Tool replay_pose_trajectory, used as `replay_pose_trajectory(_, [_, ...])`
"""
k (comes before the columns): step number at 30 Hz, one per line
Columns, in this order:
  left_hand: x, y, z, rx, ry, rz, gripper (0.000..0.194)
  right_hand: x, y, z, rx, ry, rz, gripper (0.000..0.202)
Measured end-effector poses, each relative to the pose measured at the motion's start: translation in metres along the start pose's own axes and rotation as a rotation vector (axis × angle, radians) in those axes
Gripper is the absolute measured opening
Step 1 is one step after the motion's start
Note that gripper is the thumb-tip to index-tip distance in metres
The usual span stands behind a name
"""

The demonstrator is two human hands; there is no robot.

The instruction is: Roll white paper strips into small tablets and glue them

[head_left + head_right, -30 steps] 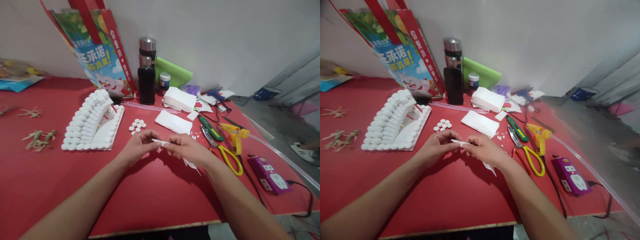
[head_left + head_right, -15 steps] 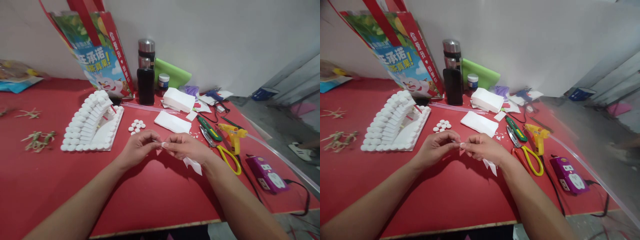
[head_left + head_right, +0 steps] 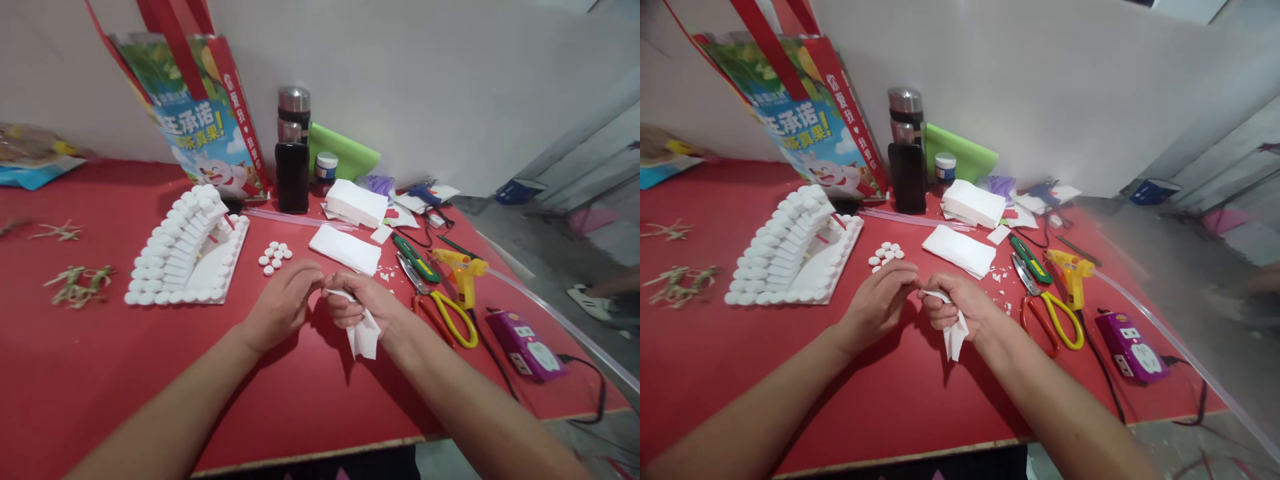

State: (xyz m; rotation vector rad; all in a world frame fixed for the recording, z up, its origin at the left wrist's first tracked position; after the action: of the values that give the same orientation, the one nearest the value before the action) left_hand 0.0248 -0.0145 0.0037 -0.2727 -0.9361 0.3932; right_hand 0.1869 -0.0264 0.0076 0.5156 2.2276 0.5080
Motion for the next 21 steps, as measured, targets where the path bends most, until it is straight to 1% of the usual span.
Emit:
replay_pose_trajectory(1, [0.0, 0.0, -0.001, -0.038, 0.011, 0.016, 0.018, 0.001, -0.001, 0.001, -0.016, -0.033, 0.026, 0.013])
replay_pose_trajectory(3, [0.0, 0.0, -0.003, -0.171, 0.035, 0.109, 0.015, 0.002, -0.004, 0.005, -0.098, -0.182, 0.147, 0.015])
replay_pose_trajectory(5, [0.0, 0.001, -0.006, -0.37, 0.033, 0.31, 0.008, -0.001, -0.006, 0.01, -0.276, -0.391, 0.337, 0.015])
replay_pose_trajectory(7, [-0.002, 0.004, -0.009, -0.584, -0.003, 0.565, 0.014, -0.007, -0.007, 0.011, -0.522, -0.569, 0.514, 0.014])
replay_pose_trajectory(9, [-0.004, 0.006, -0.011, -0.731, -0.044, 0.772, 0.02, -0.011, -0.009, 0.01, -0.763, -0.667, 0.615, 0.015])
replay_pose_trajectory(10, [-0.004, 0.006, -0.011, -0.766, -0.058, 0.835, 0.022, -0.013, -0.009, 0.01, -0.865, -0.695, 0.639, 0.016])
replay_pose_trajectory(11, [-0.004, 0.007, -0.011, -0.779, -0.067, 0.866, 0.023, -0.014, -0.01, 0.01, -0.947, -0.717, 0.652, 0.017])
replay_pose_trajectory(13, [-0.004, 0.009, -0.01, -0.78, -0.067, 0.871, 0.026, -0.015, -0.012, 0.01, -1.06, -0.752, 0.67, 0.018])
replay_pose_trajectory(16, [-0.003, 0.01, -0.009, -0.776, -0.061, 0.864, 0.027, -0.016, -0.012, 0.009, -1.136, -0.798, 0.705, 0.019])
replay_pose_trajectory(21, [-0.002, 0.009, -0.008, -0.766, -0.048, 0.904, 0.026, -0.019, -0.013, 0.006, -1.332, -0.854, 0.77, 0.021])
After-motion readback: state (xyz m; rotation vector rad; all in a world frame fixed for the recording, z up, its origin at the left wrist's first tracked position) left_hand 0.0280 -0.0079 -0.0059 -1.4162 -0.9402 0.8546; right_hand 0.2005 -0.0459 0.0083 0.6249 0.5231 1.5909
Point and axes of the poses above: each hand's wrist, its own x-axis towards the middle knuckle, its own z-axis out of the back of the hand, y = z × x, the point moved 2 cm from there along x, towards the middle knuckle, and after that the axes turned 11 degrees about -z, right-handed, at the moved point
